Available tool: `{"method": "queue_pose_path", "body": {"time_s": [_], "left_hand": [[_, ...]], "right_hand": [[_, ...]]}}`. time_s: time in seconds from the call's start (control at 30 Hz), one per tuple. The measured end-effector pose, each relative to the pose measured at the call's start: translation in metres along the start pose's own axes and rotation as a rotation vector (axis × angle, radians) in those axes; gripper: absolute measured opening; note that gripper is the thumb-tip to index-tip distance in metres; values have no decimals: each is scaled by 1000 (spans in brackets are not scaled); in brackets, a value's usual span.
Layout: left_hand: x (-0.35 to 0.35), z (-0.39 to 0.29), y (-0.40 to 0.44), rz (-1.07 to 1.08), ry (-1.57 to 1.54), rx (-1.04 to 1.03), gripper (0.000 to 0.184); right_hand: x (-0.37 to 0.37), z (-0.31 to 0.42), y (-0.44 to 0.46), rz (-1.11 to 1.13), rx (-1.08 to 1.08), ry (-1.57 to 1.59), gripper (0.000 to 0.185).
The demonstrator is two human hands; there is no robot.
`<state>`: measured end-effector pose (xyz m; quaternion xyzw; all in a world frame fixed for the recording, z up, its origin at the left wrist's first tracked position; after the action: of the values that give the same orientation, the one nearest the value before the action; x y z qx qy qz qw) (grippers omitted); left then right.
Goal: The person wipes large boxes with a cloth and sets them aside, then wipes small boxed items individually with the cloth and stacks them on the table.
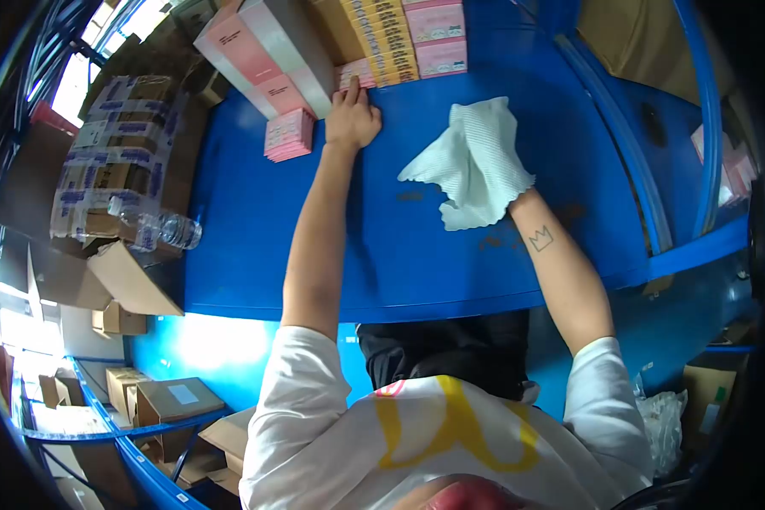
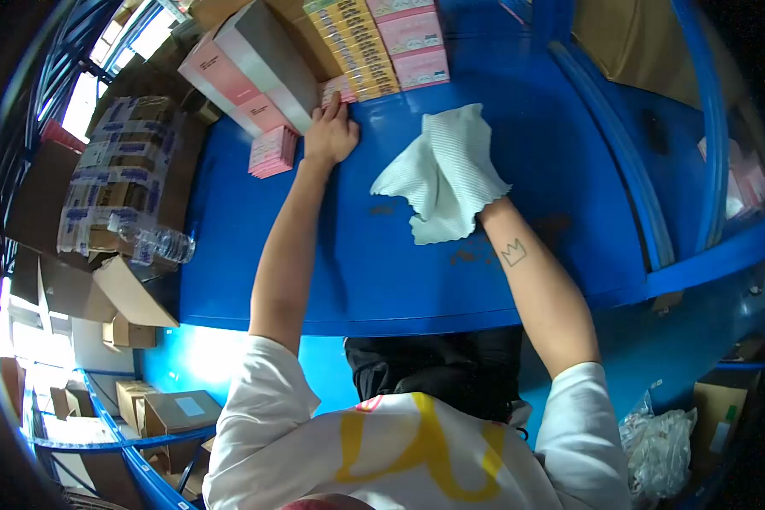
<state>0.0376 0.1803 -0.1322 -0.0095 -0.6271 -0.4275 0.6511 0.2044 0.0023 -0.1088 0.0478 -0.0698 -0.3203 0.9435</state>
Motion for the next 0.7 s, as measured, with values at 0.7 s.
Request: {"method": "queue_pose_path", "body": {"time_s": [0.7], "left_hand": [[8,8,-7,36,32,32,50]], "right_hand": [[2,-15,-1,76,-43,34,42]]}}
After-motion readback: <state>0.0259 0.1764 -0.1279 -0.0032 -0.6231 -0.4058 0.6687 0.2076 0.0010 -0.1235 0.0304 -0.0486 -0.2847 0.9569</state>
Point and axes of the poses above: each hand's wrist, its own y-axis towards the middle knuckle, its own x-axis out of the back of the hand, z = x × y, the point moved 6 cm from there along y, towards the middle knuckle, and after that the axes turned 11 degrees about y, right-handed, at the moved point
